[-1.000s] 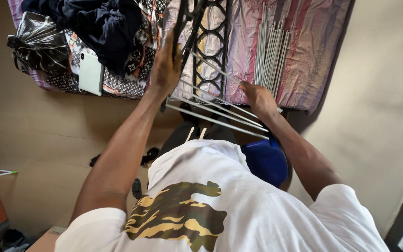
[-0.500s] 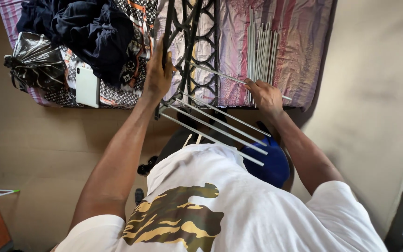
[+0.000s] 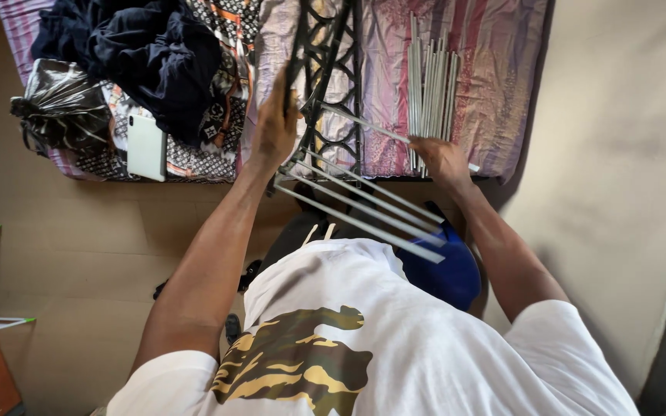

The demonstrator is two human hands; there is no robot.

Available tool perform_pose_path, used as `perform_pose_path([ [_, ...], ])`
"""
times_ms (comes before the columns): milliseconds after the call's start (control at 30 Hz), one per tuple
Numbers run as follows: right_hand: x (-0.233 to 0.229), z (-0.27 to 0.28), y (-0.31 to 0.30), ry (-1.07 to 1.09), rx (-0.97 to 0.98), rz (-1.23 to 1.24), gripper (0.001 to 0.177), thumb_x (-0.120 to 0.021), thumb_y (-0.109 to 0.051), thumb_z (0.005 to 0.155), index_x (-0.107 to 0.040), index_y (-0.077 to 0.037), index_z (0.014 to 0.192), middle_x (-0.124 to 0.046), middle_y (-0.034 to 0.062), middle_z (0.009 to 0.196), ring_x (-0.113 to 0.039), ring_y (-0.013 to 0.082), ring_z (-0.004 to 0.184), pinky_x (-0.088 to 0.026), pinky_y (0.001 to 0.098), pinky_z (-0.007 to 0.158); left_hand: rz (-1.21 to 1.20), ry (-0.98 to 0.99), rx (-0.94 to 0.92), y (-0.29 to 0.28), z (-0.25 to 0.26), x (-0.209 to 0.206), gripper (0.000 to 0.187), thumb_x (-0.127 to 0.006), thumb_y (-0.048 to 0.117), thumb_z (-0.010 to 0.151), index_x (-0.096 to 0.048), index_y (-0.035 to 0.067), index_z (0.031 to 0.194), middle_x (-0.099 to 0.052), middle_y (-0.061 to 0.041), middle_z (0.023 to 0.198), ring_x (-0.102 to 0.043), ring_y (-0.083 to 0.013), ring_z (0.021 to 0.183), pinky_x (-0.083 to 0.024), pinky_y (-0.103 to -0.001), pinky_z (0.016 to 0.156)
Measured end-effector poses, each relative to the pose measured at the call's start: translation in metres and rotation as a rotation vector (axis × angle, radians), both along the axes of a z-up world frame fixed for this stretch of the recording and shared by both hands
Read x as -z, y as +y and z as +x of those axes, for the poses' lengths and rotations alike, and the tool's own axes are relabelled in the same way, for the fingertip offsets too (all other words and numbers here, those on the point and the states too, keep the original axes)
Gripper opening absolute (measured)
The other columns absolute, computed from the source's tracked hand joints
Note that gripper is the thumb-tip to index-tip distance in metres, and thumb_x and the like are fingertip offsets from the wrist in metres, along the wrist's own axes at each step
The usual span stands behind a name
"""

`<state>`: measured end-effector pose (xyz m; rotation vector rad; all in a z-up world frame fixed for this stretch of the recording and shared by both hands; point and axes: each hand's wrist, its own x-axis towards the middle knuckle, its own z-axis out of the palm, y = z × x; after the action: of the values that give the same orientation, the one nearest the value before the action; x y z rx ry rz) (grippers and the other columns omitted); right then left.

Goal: The person assembles a metal frame by inserting multiple thin metal rods into a black plastic frame structure. They repeatedly pick up rods and insert them into slots on the frame, then attach a plastic base piece to the bottom of the assembled structure.

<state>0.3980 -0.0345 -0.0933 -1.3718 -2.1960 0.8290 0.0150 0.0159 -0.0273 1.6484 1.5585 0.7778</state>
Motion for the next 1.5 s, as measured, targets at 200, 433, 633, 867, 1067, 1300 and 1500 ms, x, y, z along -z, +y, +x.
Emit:
perform_pose_path([
  [200, -0.01, -0.007, 0.012, -0.188, 0.057, -0.048, 0.022, -0.066, -0.027, 0.105, -0.078, -0.013, 0.118, -0.059, 0.0032, 0.065, -0.051, 0.0147, 0.052, -0.043, 0.0367, 0.049, 0.091, -0.039, -0.067, -0.006, 0.001, 0.013, 0.056, -0.05, 0.007, 0.118, -0.025, 0.008, 0.168, -0.07, -0.022, 0.099, -0.063, -0.0164, 0.07, -0.056, -0.033, 0.065],
  [433, 0.01, 0.009, 0.034, 0.018, -0.033, -1.168, 0.038, -0.052, -0.044, 0.108, -0.079, -0.021, 0.121, -0.05, -0.0002, 0.064, -0.039, 0.0118, 0.054, -0.036, 0.0344, 0.051, 0.156, 0.133, 0.161, -0.015, -0.004, -0.003, 0.06, -0.05, 0.004, 0.113, -0.022, 0.007, 0.166, -0.057, -0.028, 0.15, -0.07, -0.0378, 0.103, -0.061, -0.039, 0.08],
  [633, 0.025, -0.004, 0.029, -0.015, 0.045, -0.537, 0.036, -0.065, -0.041, 0.102, -0.079, -0.012, 0.119, -0.072, 0.008, 0.087, -0.063, 0.0165, 0.069, -0.049, 0.0333, 0.061, 0.275, 0.07, 0.051, -0.021, -0.005, 0.01, 0.052, -0.043, 0.007, 0.12, -0.023, 0.007, 0.167, -0.061, -0.028, 0.139, -0.074, -0.0189, 0.092, -0.062, -0.026, 0.064],
  [867, 0.01, 0.022, 0.016, 0.021, 0.149, 0.065, 0.021, -0.075, -0.02, 0.098, -0.078, -0.01, 0.116, -0.078, 0.0126, 0.104, -0.073, 0.0291, 0.09, -0.057, 0.0398, 0.075, 0.275, -0.01, -0.321, -0.007, -0.04, 0.046, 0.047, -0.042, 0.01, 0.119, -0.026, 0.007, 0.164, -0.072, -0.008, 0.095, -0.06, -0.0118, 0.06, -0.051, -0.028, 0.046],
  [1067, 0.136, 0.096, -0.003, -0.008, 0.488, -0.392, 0.034, -0.061, -0.01, 0.102, -0.065, -0.01, 0.136, -0.073, 0.017, 0.095, -0.071, 0.0315, 0.085, -0.055, 0.0422, 0.078, 0.329, 0.068, -0.179, -0.032, -0.057, 0.022, 0.05, -0.045, 0.004, 0.124, -0.021, 0.008, 0.168, -0.071, -0.011, 0.114, -0.07, -0.0152, 0.079, -0.058, -0.029, 0.064],
  [1300, 0.192, 0.106, -0.017, -0.086, 0.759, -0.339, 0.041, -0.059, -0.007, 0.098, -0.059, -0.008, 0.14, -0.07, 0.0231, 0.112, -0.068, 0.038, 0.101, -0.053, 0.0466, 0.09, 0.262, 0.162, -0.007, -0.058, -0.023, 0.01, 0.055, -0.05, -0.002, 0.115, -0.031, 0.008, 0.166, -0.066, -0.02, 0.126, -0.07, -0.0233, 0.095, -0.06, -0.032, 0.075],
  [1500, 0.201, 0.089, 0.014, -0.047, 0.64, -0.089, 0.051, -0.063, -0.007, 0.095, -0.052, 0.001, 0.145, -0.064, 0.028, 0.123, -0.062, 0.0428, 0.108, -0.05, 0.0483, 0.094, 0.147, 0.108, -0.005, -0.07, -0.015, 0.025, 0.059, -0.058, -0.001, 0.114, -0.027, 0.006, 0.164, -0.067, -0.011, 0.101, -0.066, -0.0223, 0.081, -0.053, -0.035, 0.065],
])
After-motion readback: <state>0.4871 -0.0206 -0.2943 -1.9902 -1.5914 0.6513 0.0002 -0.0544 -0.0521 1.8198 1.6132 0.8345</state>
